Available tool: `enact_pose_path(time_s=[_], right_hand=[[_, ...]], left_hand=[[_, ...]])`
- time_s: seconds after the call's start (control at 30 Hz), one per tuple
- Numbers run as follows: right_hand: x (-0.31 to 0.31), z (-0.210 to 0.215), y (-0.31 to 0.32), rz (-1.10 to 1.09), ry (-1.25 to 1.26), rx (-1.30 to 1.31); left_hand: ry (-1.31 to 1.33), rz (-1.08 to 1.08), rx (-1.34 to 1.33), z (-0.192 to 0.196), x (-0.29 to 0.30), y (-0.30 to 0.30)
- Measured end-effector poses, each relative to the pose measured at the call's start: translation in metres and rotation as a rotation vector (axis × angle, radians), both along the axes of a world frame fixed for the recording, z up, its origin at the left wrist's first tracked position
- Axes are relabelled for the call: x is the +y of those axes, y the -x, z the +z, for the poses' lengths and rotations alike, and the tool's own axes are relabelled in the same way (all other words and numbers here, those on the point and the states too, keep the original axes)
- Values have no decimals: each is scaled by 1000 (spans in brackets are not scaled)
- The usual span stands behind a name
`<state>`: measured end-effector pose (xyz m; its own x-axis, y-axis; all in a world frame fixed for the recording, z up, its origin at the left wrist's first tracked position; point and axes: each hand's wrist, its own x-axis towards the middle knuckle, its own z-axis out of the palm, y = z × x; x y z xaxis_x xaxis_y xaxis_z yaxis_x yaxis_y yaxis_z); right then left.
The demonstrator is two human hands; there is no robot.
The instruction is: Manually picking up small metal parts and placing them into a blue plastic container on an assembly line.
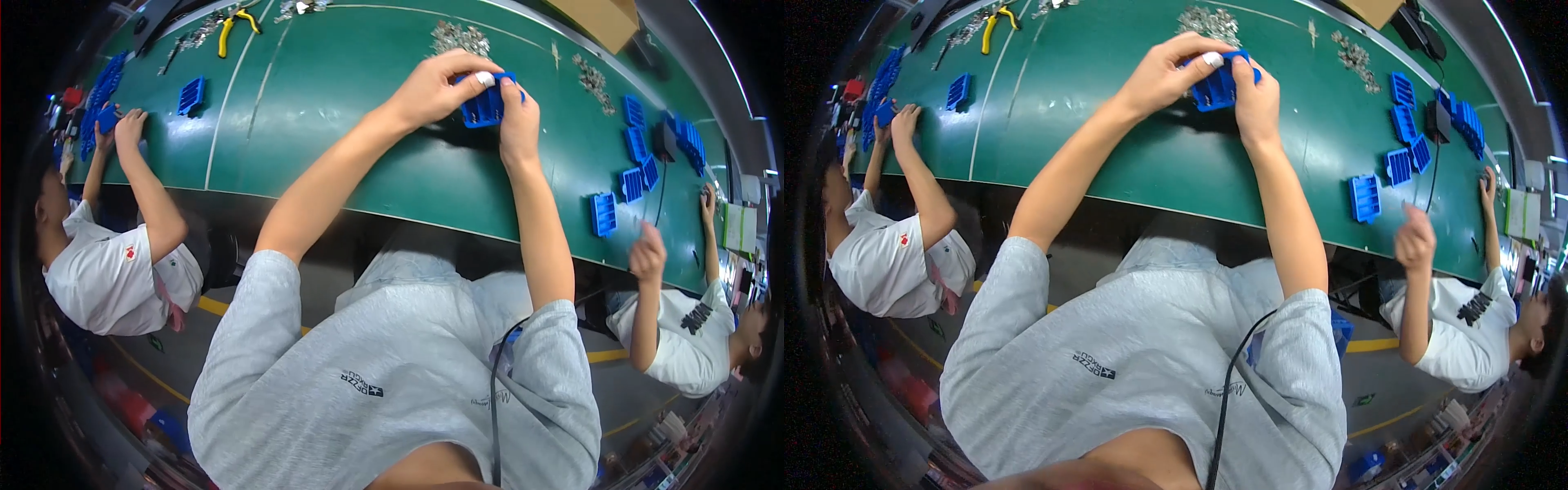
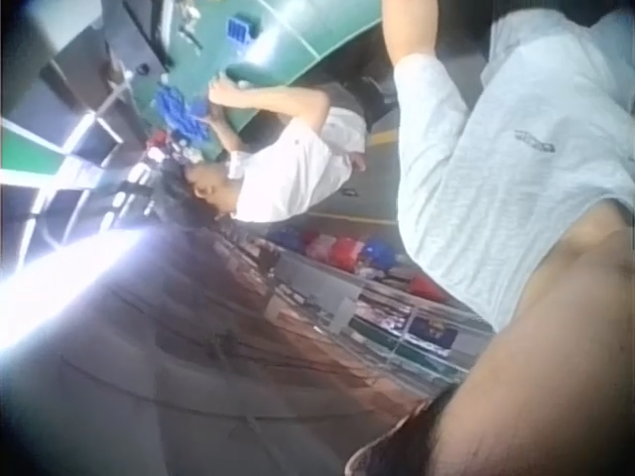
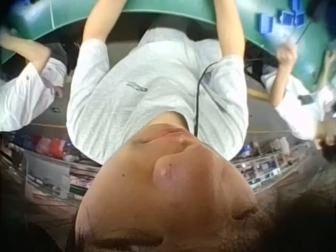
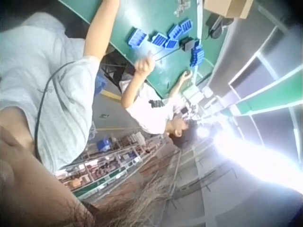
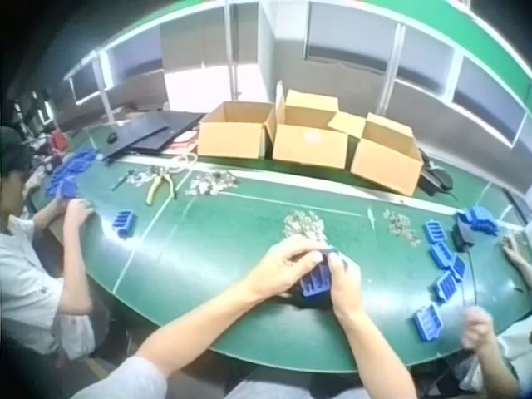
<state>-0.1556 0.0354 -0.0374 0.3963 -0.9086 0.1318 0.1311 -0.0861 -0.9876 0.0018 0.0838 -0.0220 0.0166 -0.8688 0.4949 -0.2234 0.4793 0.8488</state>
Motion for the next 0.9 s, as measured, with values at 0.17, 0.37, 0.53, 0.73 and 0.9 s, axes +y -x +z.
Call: enact_pose_path(time_s=[0.17, 0.37, 0.53, 0.73, 0.9], right_hand=[[7, 0, 3, -26, -50, -32], [3, 9, -4, 102, -342, -91], [0, 16, 0, 119, -373, -197], [0, 13, -1, 146, -371, -180], [-4, 8, -2, 112, -387, -170]], left_hand=[[-24, -51, 37, 5, 10, 6], [134, 695, -240, -9, -24, -75], [-36, 1236, -262, -52, -32, -212], [-99, 1287, -418, -62, -37, -257], [-400, 1299, -534, -44, -40, -237]])
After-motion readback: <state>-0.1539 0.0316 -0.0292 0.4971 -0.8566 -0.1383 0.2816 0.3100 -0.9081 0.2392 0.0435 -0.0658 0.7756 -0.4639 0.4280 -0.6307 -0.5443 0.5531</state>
